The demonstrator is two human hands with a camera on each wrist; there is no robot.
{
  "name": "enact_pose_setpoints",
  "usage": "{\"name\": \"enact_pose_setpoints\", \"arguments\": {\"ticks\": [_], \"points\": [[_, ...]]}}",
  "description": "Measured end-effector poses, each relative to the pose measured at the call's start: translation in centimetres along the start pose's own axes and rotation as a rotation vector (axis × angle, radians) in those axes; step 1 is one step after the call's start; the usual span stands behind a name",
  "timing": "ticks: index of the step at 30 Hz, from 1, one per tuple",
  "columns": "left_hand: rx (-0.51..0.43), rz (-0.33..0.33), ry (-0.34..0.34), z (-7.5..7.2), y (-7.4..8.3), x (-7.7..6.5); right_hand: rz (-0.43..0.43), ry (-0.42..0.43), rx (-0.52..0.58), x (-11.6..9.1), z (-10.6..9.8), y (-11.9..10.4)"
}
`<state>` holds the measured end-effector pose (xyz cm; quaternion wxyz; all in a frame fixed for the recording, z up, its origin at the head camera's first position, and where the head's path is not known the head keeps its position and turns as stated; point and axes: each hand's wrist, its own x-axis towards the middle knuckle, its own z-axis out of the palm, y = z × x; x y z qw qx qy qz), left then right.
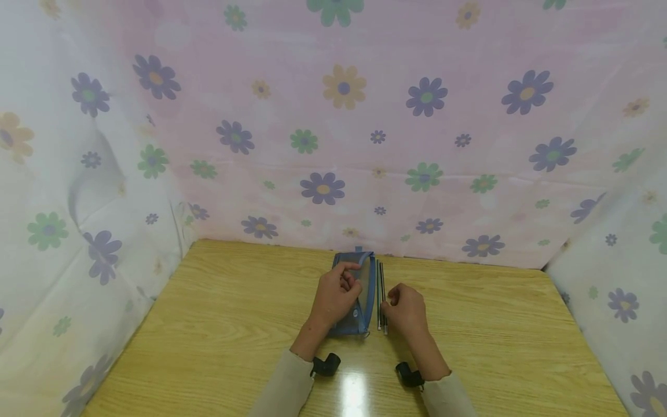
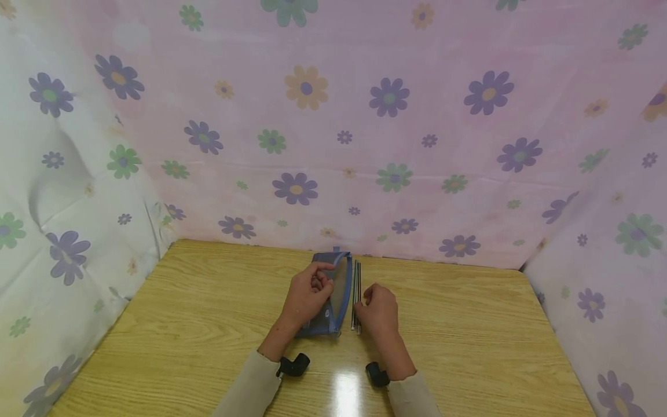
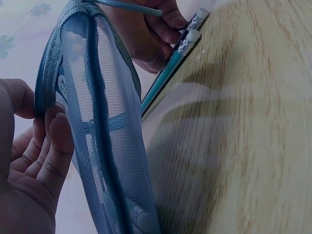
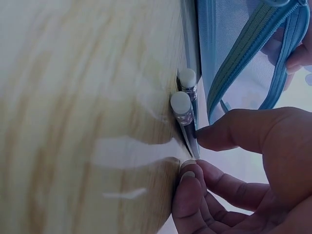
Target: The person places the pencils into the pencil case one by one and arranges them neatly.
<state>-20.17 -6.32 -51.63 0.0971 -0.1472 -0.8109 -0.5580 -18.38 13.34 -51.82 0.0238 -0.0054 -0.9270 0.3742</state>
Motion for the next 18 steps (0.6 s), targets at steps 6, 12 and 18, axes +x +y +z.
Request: {"name": "enact_pose_setpoints", "arguments": {"ticks": [6, 12, 18], "points": [[0.003, 0.014, 0.005, 0.01, 0.02, 0.00, 0.050, 0.008, -0.008, 0.01, -0.02, -0.09], [0.003, 0.009, 0.003, 0.00, -0.14, 0.01, 0.092, 0.008, -0.032, 0.01, -0.10, -0.03], [0.001, 0.007, -0.001, -0.02, -0.21, 0.01, 0.101, -0.002, -0.075, -0.11, -0.30, -0.15]]}}
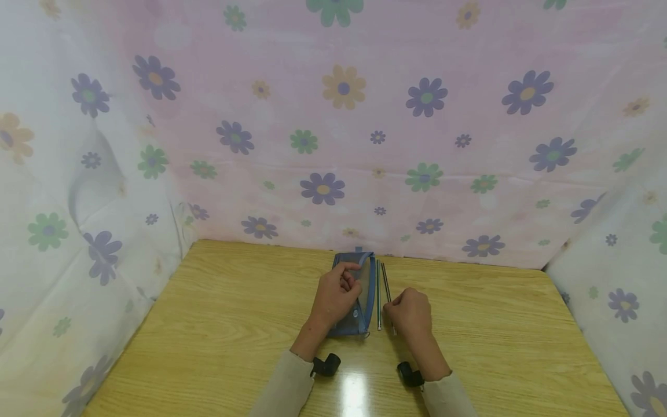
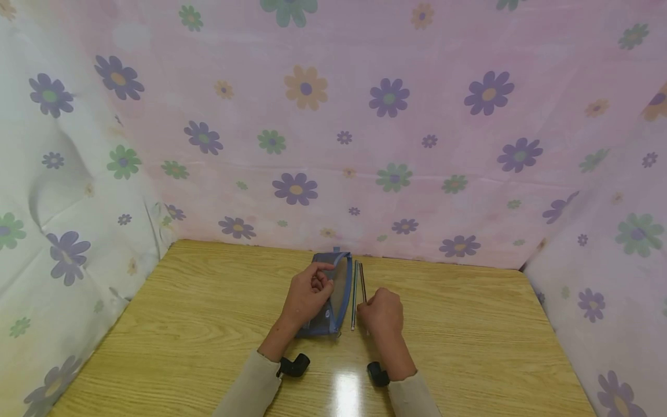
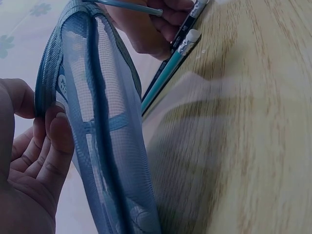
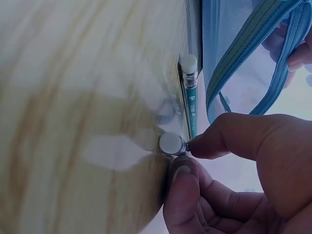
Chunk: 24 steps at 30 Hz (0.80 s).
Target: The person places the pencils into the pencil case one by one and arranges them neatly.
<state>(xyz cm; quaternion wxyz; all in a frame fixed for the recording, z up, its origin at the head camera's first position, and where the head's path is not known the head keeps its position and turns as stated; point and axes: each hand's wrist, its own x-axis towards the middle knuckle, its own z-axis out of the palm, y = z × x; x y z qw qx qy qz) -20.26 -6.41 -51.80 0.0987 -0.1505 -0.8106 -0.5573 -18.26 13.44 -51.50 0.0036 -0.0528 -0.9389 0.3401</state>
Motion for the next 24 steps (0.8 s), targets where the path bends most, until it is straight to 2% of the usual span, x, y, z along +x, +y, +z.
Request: {"name": "enact_pose_setpoints", "arguments": {"ticks": [11, 24], "points": [[0.001, 0.004, 0.004, -0.01, 0.09, -0.01, 0.020, 0.010, -0.076, -0.05, -0.13, -0.01], [-0.007, 0.030, 0.010, 0.01, 0.01, -0.04, 0.010, 0.001, -0.063, -0.22, -0.45, 0.00]]}}
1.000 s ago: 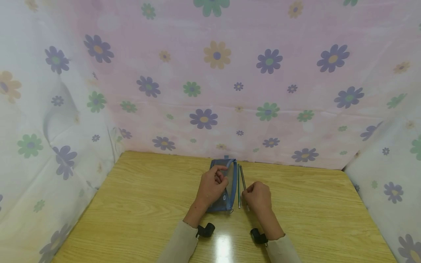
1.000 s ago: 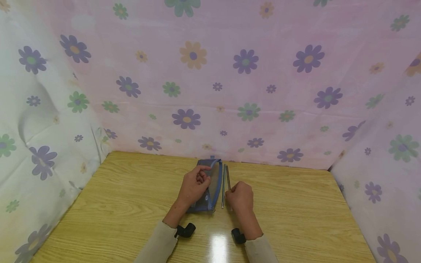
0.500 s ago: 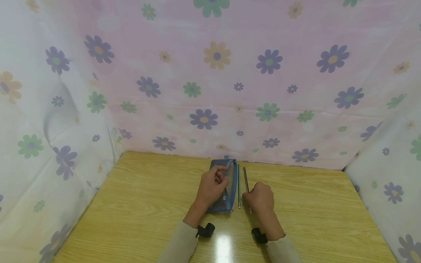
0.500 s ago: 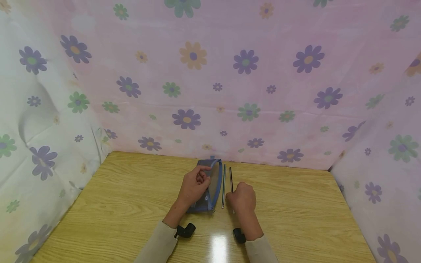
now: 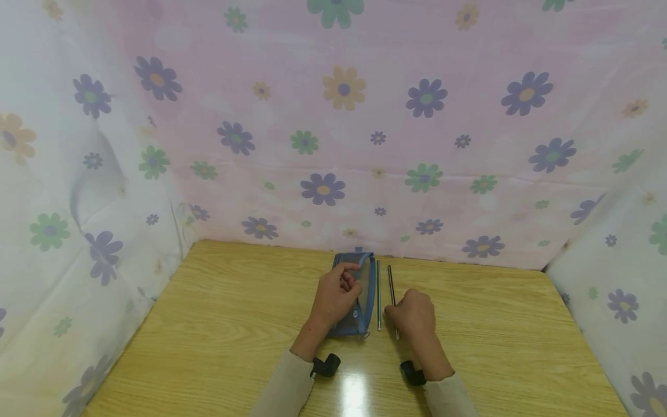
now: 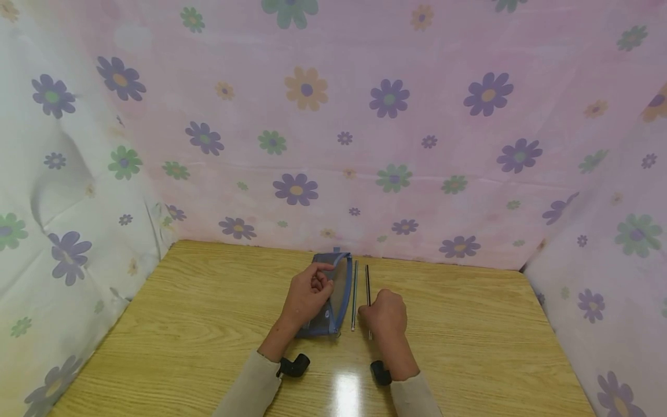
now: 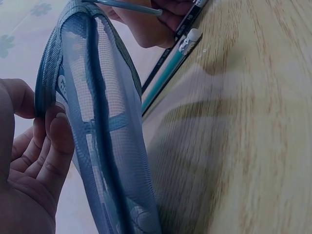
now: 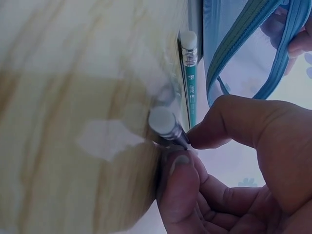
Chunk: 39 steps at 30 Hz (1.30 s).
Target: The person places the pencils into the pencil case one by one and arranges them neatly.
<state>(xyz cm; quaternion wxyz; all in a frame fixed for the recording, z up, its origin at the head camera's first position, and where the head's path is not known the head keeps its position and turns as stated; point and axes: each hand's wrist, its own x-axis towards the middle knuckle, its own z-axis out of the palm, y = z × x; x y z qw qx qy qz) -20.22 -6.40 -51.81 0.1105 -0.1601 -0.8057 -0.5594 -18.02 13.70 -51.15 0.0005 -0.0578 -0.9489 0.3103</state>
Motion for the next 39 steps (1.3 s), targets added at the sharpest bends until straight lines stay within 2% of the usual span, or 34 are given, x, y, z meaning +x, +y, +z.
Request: {"name": "enact_pose_setpoints", "arguments": {"ticks": [6, 14, 27, 39], "points": [[0.009, -0.007, -0.003, 0.0, 0.0, 0.0, 0.018, -0.039, 0.029, 0.0, -0.3, 0.2], [0.009, -0.007, -0.007, 0.0, 0.0, 0.0, -0.007, -0.049, 0.071, -0.2, -0.9, -0.2], [0.006, -0.007, -0.004, 0.0, -0.2, 0.1, 0.025, -0.097, 0.054, -0.5, -1.6, -1.1], [0.018, 0.004, -0.001, 0.0, -0.3, 0.0, -0.015, -0.128, 0.123, -0.8, -1.7, -1.6]]}}
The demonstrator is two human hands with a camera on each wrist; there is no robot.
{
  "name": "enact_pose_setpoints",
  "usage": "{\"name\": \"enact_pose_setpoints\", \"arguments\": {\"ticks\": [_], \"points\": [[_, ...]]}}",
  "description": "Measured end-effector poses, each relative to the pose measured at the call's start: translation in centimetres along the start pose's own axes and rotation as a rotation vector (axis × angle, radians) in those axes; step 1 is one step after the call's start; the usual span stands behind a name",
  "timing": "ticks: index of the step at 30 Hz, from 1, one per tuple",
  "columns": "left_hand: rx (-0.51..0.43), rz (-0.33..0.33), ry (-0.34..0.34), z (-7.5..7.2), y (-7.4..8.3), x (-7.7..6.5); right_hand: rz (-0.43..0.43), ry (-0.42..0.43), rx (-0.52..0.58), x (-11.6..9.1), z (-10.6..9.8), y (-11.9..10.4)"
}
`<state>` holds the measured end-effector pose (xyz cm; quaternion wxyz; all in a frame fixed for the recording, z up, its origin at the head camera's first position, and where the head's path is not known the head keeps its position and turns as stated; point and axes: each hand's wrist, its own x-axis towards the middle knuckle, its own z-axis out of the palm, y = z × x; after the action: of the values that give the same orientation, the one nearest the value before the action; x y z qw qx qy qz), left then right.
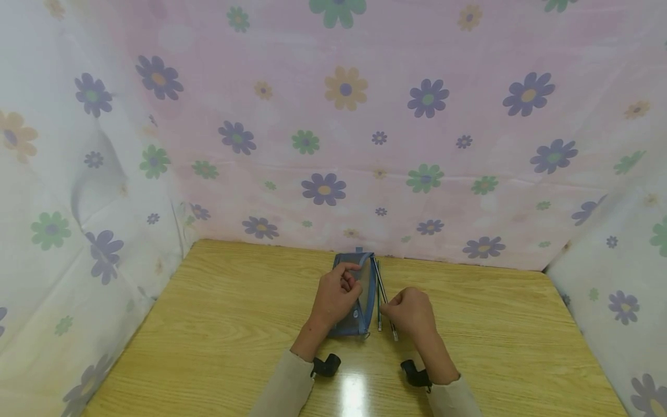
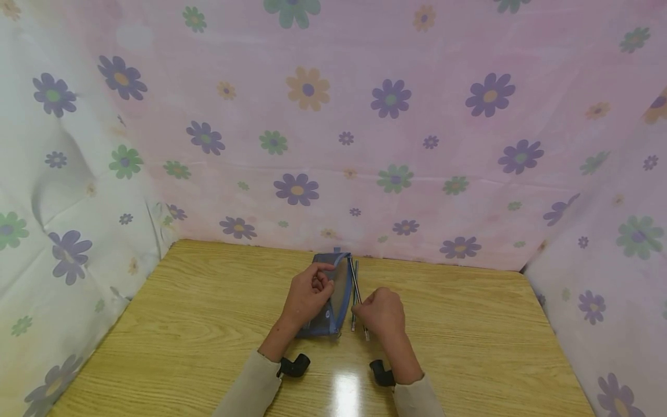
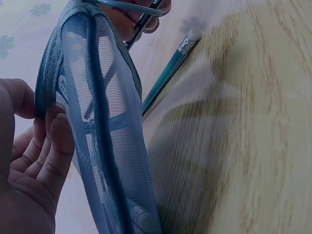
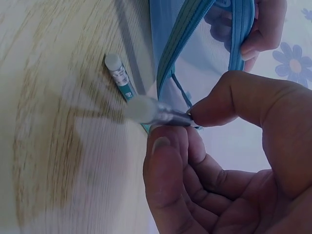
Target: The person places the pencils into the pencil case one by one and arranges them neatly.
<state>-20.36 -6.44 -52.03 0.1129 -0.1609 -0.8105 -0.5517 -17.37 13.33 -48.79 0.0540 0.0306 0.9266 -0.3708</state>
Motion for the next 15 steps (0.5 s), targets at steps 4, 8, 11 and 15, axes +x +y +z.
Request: {"name": "enact_pose_setpoints", "arguments": {"ticks": [4, 8, 11, 15], "points": [[-0.001, -0.006, 0.000, -0.03, 0.08, -0.02, -0.020, -0.009, 0.039, 0.05, 0.13, -0.09], [-0.004, -0.014, -0.001, -0.04, 0.16, -0.02, -0.025, -0.001, 0.077, 0.18, 0.43, -0.07], [-0.005, -0.015, 0.000, -0.05, 0.23, -0.02, -0.022, 0.010, 0.110, 0.28, 0.68, -0.05], [-0.007, -0.019, 0.002, -0.07, 0.27, -0.04, -0.010, 0.013, 0.156, 0.38, 0.91, 0.02]]}}
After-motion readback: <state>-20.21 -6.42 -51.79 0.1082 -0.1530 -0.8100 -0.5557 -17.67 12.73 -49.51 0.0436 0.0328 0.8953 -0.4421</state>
